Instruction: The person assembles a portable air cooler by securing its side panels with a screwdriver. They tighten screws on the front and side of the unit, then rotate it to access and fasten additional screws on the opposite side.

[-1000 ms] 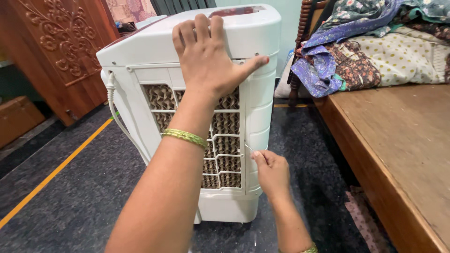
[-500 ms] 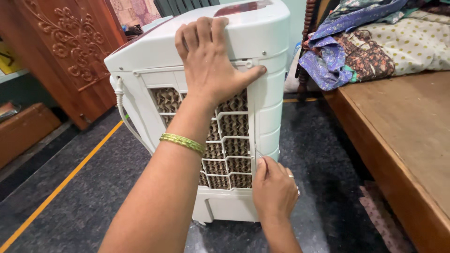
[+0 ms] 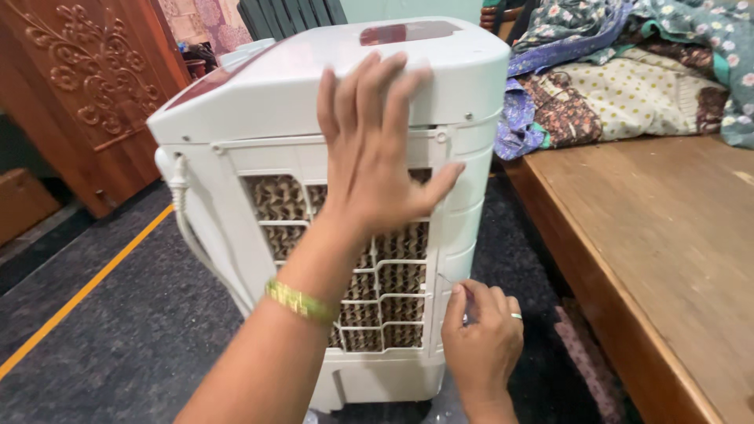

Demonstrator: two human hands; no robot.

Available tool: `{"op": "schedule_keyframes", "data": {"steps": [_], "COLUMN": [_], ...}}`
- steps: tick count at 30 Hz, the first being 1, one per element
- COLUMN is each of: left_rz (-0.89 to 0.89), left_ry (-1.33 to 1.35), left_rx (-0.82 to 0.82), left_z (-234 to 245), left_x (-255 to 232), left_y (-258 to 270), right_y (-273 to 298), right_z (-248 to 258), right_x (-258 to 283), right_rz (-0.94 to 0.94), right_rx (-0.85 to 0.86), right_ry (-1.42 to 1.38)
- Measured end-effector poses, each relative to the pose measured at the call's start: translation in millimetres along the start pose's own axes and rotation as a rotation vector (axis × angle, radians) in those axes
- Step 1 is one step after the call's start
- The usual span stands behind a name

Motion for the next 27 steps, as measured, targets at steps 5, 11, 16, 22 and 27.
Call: {"op": "schedule_keyframes", "data": {"steps": [5, 11, 16, 22, 27], "left_rz": [0.164, 0.387, 0.383, 0.389, 0.296], "left_ry": [-0.035, -0.223, -0.292, -0.256, -0.273], "left_rx": [-0.005, 0.007, 0.030, 0.040, 0.071], "left_z": [2.2, -23.4, -28.9, -30.7, -24.5], "left_x": [-61.8, -60.4, -55.0, -52.8, -39.5], "left_y": [112.6, 166.3, 173.6, 179.3, 181.0], "right_y": [-8.7, -14.6, -16.2, -6.3, -4.0], "right_z": [17.6, 27.5, 27.4, 21.0, 16.9], "right_x": [-1.1, -3.2, -3.7, -0.8, 4.0], "right_rz": [0.089, 0.066, 0.135, 0.168, 0.144], "right_rx": [0.104, 0.117, 0.151, 0.129, 0.110], "right_ry": [-0.065, -0.130, -0.108, -0.074, -0.083]}}
Point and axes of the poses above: each hand's wrist, its own y-axis away from the middle knuckle, its own z-axis out of the back of the hand, x = y × z, the point moved 2 cm from there along -y, towards the middle knuckle, and after that the axes turned 3 degrees about z, right-handed, at the moved point
